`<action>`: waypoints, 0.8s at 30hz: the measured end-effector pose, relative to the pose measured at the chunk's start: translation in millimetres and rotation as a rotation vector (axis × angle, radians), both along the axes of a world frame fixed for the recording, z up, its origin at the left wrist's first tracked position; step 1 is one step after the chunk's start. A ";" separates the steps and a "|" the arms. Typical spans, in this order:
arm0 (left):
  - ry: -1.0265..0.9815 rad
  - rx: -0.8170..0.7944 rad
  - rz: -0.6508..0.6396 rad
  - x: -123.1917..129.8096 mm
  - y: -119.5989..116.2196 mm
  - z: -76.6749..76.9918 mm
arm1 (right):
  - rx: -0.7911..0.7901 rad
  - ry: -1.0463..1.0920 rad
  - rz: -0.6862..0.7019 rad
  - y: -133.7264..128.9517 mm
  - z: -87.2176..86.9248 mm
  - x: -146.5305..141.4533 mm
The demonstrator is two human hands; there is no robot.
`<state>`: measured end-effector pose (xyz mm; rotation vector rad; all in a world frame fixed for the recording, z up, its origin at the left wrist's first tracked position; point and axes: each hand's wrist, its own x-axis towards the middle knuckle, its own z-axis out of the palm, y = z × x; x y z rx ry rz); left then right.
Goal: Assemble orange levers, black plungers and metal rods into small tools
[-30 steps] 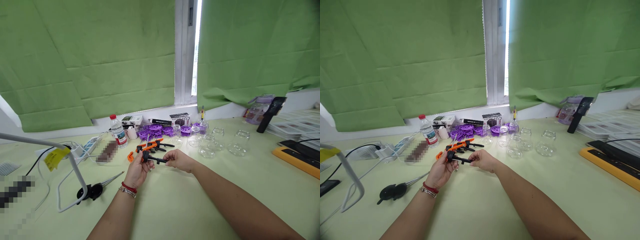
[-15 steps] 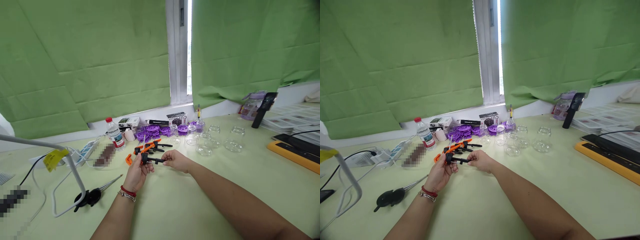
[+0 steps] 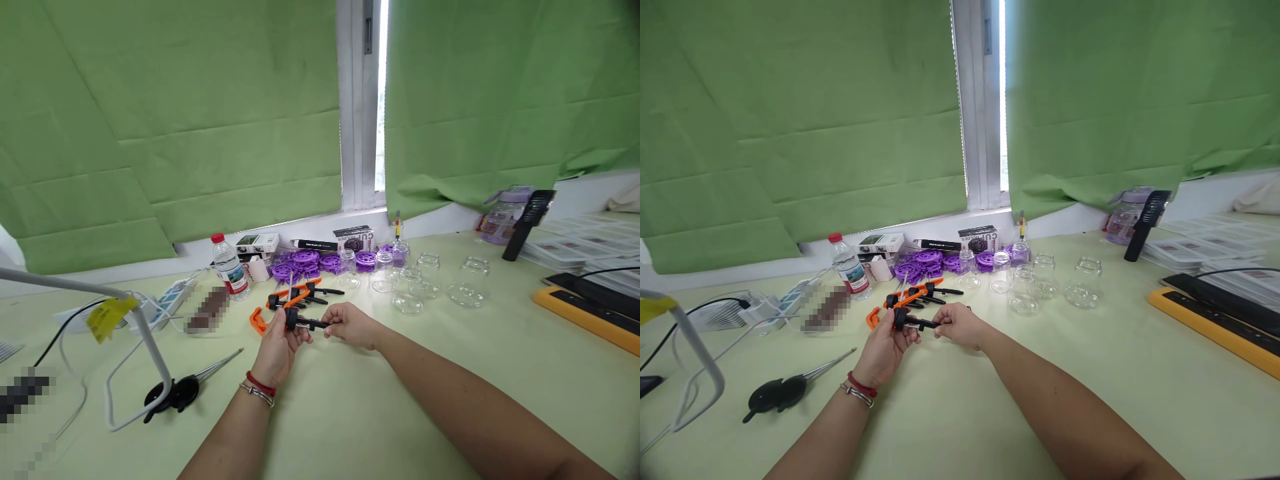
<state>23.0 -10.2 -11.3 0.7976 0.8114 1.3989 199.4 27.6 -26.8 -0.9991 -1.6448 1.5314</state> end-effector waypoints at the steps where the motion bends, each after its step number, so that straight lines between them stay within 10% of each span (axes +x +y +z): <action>1: 0.014 -0.002 0.026 0.2 0.9 -1.1 | 0.013 -0.017 0.010 -0.5 -0.2 -0.7; 12: 0.132 0.169 0.437 -3.3 1.4 -1.4 | 0.033 -0.059 0.024 -24.1 3.9 -27.4; 24: 0.245 0.313 0.471 -2.7 -3.8 3.9 | 0.042 0.027 0.005 -37.6 13.5 -36.9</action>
